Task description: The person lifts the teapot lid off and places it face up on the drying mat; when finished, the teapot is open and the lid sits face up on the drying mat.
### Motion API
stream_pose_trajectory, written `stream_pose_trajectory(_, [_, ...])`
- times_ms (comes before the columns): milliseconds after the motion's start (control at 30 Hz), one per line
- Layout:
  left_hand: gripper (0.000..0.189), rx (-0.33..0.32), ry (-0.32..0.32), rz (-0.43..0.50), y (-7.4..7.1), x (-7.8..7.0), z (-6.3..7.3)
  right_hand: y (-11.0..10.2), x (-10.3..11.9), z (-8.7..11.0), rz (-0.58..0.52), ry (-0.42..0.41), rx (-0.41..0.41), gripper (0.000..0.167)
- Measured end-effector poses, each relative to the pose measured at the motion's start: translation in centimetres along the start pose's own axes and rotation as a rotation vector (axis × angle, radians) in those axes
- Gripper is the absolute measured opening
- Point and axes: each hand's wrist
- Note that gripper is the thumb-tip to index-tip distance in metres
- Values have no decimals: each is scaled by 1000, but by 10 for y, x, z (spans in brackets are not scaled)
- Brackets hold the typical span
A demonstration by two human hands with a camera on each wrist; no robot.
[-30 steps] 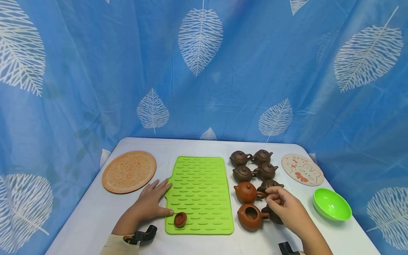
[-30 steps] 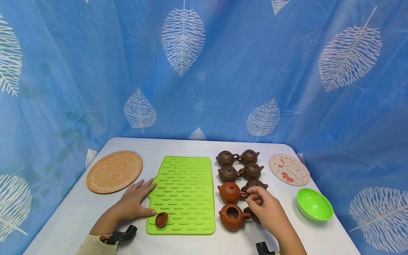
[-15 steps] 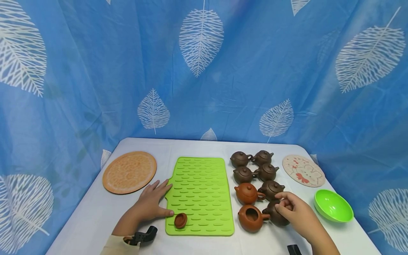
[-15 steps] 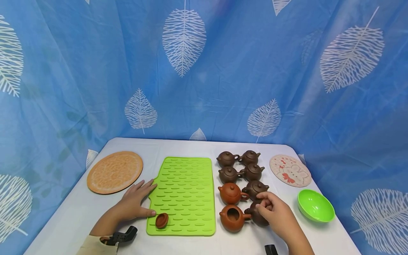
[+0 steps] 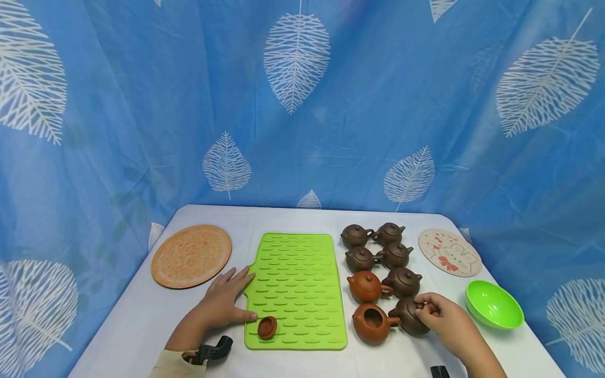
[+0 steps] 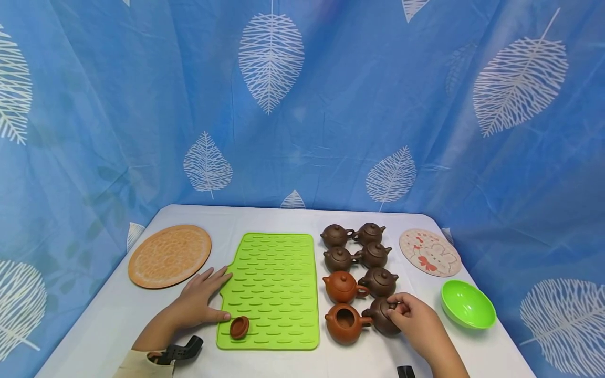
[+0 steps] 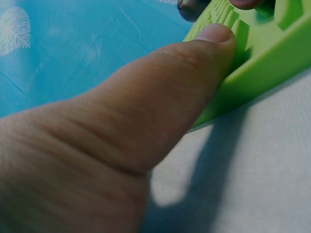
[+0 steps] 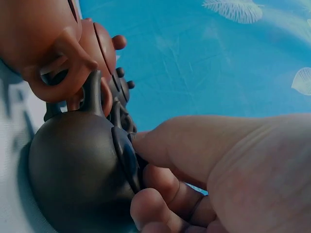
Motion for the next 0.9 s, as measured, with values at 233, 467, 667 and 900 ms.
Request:
stream_pose_trajectory(233, [114,0,2,-6,2,2,0,-1,-2,-4,-12,39,4,27])
stream_pose_trajectory(467, [113,-3,-3,-5,1,1,-1,-5,-3,-5,-25,27,28,25])
stream_pose_trajectory(667, [114,4,-11,-11,2,1,-1,-8,-6,-4,-179,16,32,28])
stream_pose_trajectory(900, [114,3,-18,-13,2,1,-1,-3,-5,-5,-351,46,62,25])
Point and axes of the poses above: each hand's wrist, its own z-axis away from the middle knuckle, its own y-axis out of the palm, x = y × z, and after that the axes turned 5 degrees about y, right-handed
